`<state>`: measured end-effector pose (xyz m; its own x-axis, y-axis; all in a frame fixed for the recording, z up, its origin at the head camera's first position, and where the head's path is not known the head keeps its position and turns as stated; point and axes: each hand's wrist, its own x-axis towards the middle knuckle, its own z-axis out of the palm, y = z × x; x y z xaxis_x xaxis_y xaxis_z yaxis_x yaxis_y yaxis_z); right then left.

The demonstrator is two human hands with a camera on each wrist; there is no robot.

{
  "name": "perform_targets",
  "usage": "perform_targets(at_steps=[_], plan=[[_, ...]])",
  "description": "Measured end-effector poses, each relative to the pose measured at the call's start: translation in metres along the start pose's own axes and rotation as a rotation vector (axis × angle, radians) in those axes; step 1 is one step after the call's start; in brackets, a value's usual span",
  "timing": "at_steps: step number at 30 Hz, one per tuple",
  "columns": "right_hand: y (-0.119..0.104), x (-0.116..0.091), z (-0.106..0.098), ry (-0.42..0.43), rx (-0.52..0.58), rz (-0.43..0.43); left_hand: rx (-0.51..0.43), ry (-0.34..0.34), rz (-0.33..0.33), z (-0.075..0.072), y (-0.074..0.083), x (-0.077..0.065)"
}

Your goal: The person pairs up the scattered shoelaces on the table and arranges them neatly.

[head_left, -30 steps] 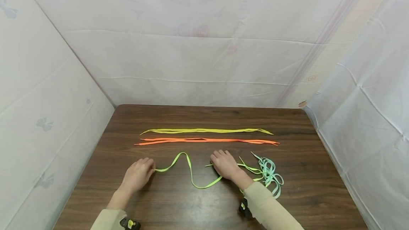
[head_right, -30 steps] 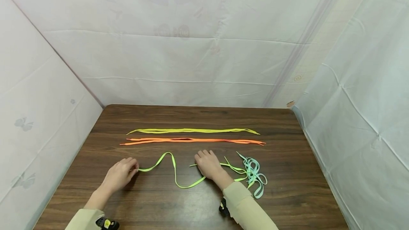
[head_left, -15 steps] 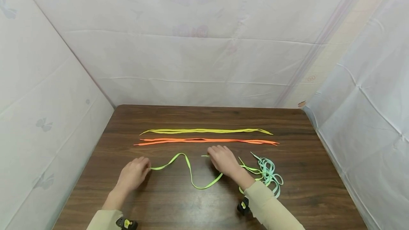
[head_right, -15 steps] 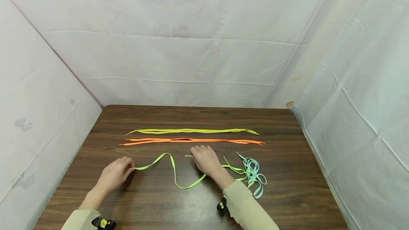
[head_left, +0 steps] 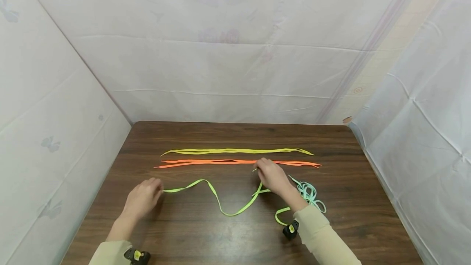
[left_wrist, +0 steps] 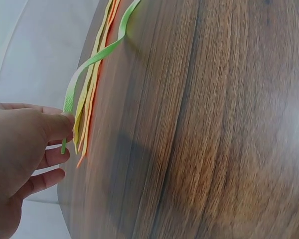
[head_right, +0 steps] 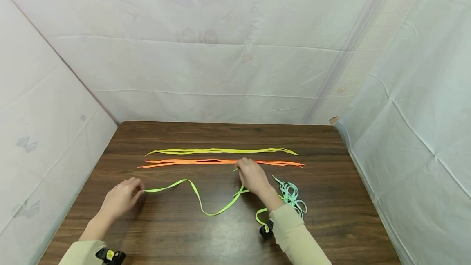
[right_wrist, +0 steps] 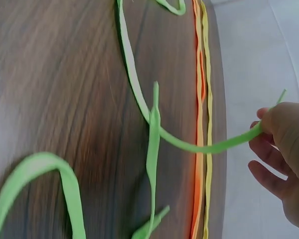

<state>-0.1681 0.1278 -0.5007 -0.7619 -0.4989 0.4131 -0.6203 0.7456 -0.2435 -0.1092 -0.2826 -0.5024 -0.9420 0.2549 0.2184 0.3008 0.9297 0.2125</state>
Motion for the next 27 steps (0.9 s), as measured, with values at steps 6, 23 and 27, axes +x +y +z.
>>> perform_targets(at_steps=[6,23,27], plan=[[0.018,-0.010,-0.012,0.002,0.048,0.100,0.004,0.004,-0.022,-0.005,-0.009,-0.004],[0.075,-0.041,-0.035,0.069,-0.017,0.197,-0.004,0.005,-0.091,-0.007,-0.031,-0.007],[0.086,-0.049,-0.040,0.065,-0.030,0.221,0.003,0.021,-0.108,-0.005,-0.037,-0.009]])
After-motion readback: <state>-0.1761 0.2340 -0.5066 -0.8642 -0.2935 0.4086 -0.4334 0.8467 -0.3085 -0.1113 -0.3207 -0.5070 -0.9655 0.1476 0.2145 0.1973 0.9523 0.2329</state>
